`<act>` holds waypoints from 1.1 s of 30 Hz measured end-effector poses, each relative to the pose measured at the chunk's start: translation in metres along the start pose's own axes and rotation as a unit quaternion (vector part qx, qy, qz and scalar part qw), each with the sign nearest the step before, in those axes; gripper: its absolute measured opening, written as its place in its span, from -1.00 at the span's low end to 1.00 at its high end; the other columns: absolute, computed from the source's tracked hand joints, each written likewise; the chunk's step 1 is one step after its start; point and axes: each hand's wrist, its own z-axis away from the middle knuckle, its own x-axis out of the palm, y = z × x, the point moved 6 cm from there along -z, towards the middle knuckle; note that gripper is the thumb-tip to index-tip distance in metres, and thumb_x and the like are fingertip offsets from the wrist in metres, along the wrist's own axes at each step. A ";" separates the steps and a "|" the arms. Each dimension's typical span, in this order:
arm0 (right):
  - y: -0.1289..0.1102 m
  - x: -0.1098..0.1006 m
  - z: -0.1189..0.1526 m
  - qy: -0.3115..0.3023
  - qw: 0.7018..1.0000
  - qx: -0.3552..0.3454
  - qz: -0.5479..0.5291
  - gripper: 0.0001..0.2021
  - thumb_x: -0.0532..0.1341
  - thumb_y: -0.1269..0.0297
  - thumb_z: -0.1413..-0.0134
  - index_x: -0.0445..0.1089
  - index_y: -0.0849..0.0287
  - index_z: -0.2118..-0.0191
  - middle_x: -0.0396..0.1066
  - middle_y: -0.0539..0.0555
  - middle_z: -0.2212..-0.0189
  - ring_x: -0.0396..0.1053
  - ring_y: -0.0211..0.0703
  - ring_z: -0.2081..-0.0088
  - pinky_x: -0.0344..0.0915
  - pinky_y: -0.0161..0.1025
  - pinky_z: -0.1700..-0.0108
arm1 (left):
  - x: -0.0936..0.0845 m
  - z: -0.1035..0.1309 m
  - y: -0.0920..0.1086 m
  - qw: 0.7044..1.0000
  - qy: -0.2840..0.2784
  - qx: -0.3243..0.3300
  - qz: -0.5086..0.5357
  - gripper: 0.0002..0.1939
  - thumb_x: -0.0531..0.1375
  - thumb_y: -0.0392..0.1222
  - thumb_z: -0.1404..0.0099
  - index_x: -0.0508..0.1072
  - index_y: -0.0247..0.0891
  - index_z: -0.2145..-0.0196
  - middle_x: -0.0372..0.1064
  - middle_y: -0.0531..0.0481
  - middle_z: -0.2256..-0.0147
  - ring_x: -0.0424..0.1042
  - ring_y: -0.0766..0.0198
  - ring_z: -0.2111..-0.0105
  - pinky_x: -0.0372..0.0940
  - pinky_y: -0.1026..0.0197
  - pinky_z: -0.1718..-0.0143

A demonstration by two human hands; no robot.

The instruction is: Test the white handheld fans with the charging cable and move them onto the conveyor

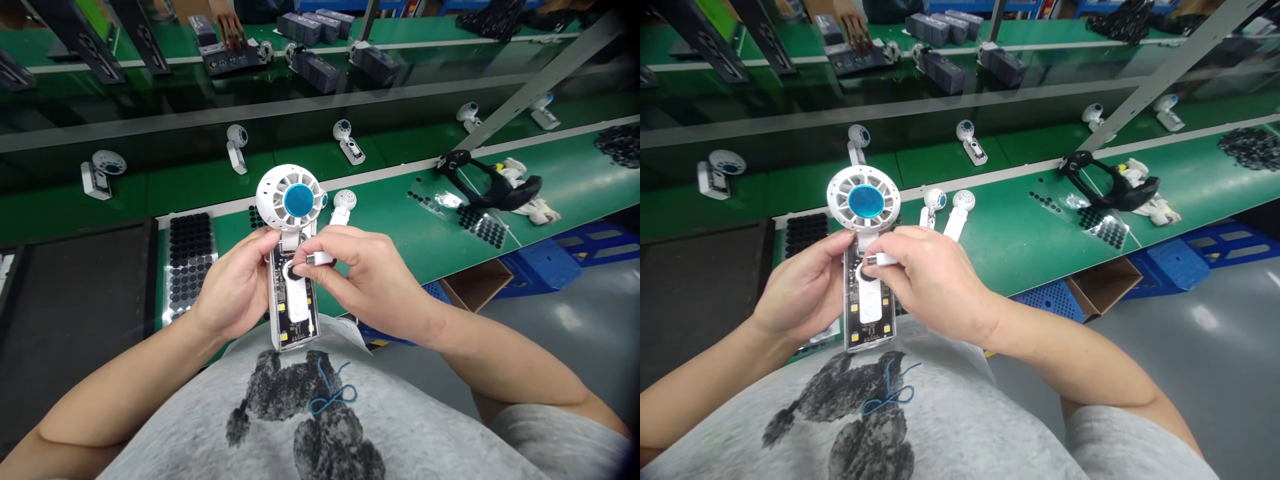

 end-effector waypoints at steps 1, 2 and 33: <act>0.000 0.000 0.000 0.002 1.000 -0.003 -0.001 -0.96 0.21 0.42 -0.07 0.40 0.23 0.37 0.35 -0.05 0.49 0.26 -0.31 0.39 0.16 -0.35 0.37 | 0.000 0.000 0.000 1.000 0.000 0.001 0.000 -0.82 0.05 -0.28 -0.25 0.45 -0.34 0.28 0.42 -0.05 0.38 0.42 0.21 0.31 0.34 0.18 0.22; -0.001 -0.001 0.000 0.003 1.000 -0.008 -0.005 -0.96 0.21 0.43 -0.07 0.40 0.23 0.38 0.34 -0.05 0.49 0.27 -0.31 0.39 0.16 -0.35 0.37 | 0.001 0.000 0.000 1.000 -0.002 0.001 -0.001 -0.82 0.06 -0.28 -0.25 0.44 -0.34 0.28 0.42 -0.05 0.37 0.42 0.21 0.30 0.34 0.18 0.21; -0.011 -0.005 -0.006 -0.013 1.000 -0.012 -0.023 -0.90 0.18 0.43 -0.09 0.40 0.17 0.41 0.41 -0.06 0.46 0.33 -0.29 0.38 0.21 -0.34 0.34 | 0.004 0.005 0.010 0.999 0.000 0.012 -0.034 -0.81 0.06 -0.28 -0.25 0.46 -0.31 0.26 0.42 -0.04 0.30 0.41 0.19 0.24 0.33 0.14 0.16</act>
